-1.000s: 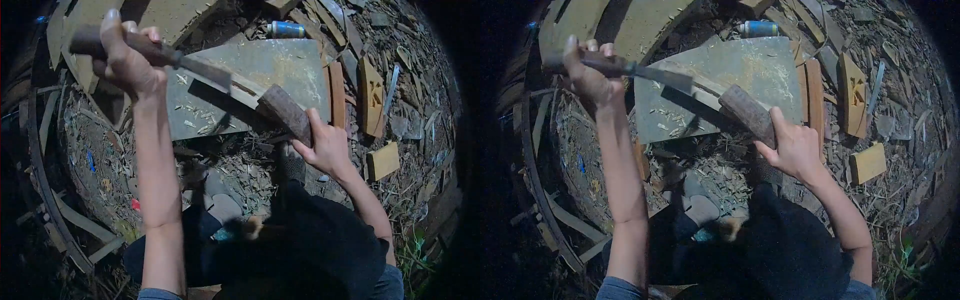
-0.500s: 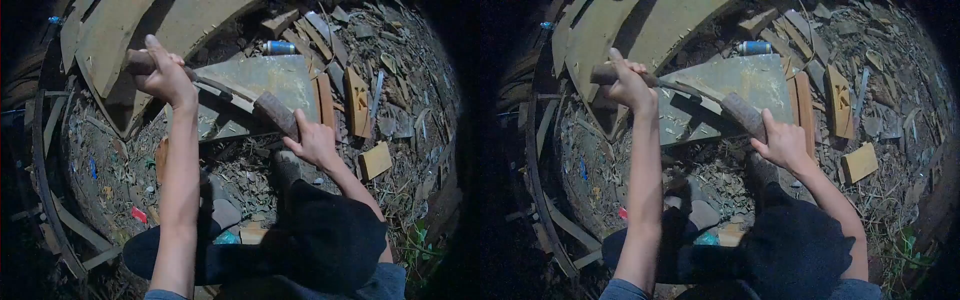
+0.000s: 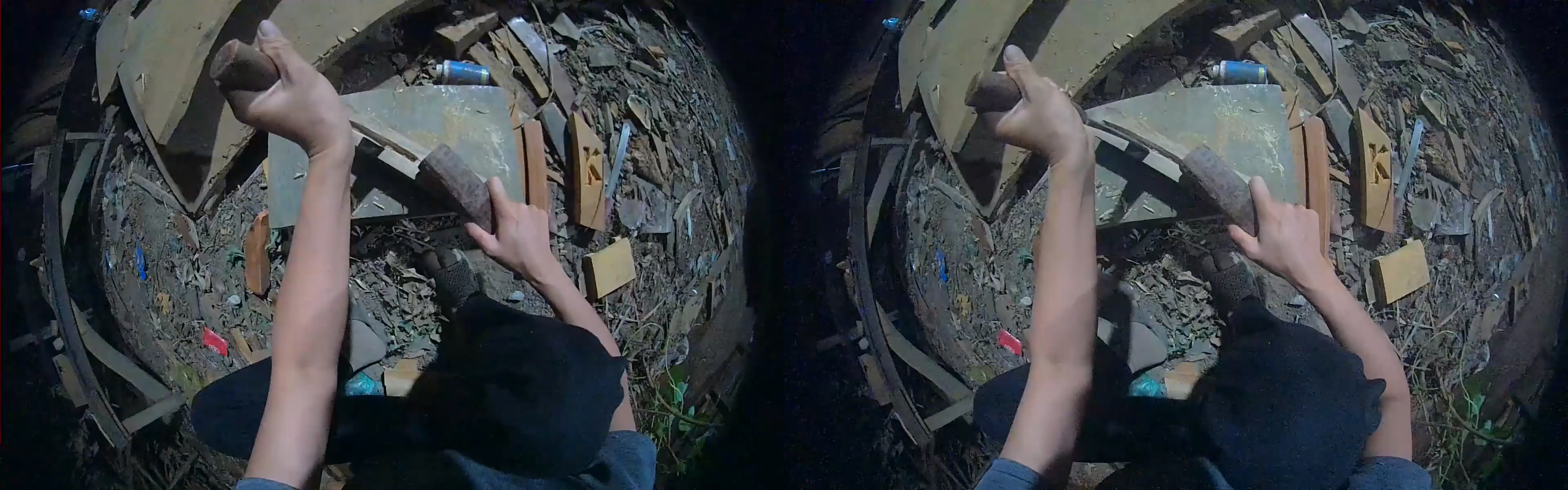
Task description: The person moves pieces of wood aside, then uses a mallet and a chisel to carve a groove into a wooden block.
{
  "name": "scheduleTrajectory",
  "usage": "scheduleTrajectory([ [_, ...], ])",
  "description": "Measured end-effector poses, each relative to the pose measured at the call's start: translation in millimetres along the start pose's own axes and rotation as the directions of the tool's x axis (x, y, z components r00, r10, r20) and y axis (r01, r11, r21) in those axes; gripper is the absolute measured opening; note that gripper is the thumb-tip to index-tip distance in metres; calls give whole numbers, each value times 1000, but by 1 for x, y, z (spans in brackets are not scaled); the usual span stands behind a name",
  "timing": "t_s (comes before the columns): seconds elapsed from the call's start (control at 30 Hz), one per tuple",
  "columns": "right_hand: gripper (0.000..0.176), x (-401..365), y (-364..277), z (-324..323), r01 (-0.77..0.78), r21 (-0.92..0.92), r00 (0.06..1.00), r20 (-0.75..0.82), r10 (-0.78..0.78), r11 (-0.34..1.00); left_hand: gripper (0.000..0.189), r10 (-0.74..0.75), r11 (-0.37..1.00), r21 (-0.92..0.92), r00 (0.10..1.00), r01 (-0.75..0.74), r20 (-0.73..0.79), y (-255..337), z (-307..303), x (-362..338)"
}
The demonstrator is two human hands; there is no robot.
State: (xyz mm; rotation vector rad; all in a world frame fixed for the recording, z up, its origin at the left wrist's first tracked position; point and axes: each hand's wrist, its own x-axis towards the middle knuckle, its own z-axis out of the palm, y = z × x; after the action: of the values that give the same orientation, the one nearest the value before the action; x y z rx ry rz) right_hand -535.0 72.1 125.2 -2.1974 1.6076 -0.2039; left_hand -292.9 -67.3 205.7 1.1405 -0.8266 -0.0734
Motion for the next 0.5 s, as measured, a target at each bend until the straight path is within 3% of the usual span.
scheduleTrajectory([
  [0.07, 64, 0, 0, 1, 4, -2, 1000, -4, -4, 1000, 28, -24, 1000, -12, 1000, 24, -1, 1, 1, 0],
  [0.13, 63, 1, -1, 1, 8, -5, 1000, -2, -8, 1000, 30, 122, 992, 29, 992, -121, -39, 3, 6, -3],
  [0.37, 61, 0, 3, 3, 33, 30, 999, -32, -32, 999, 38, 286, 957, 64, 958, -284, -26, 4, 15, -21],
  [0.5, 66, 4, 2, -3, -9, 35, 1000, 15, 9, 999, 38, 341, 925, 149, 937, -349, 75, 12, 17, -41],
])
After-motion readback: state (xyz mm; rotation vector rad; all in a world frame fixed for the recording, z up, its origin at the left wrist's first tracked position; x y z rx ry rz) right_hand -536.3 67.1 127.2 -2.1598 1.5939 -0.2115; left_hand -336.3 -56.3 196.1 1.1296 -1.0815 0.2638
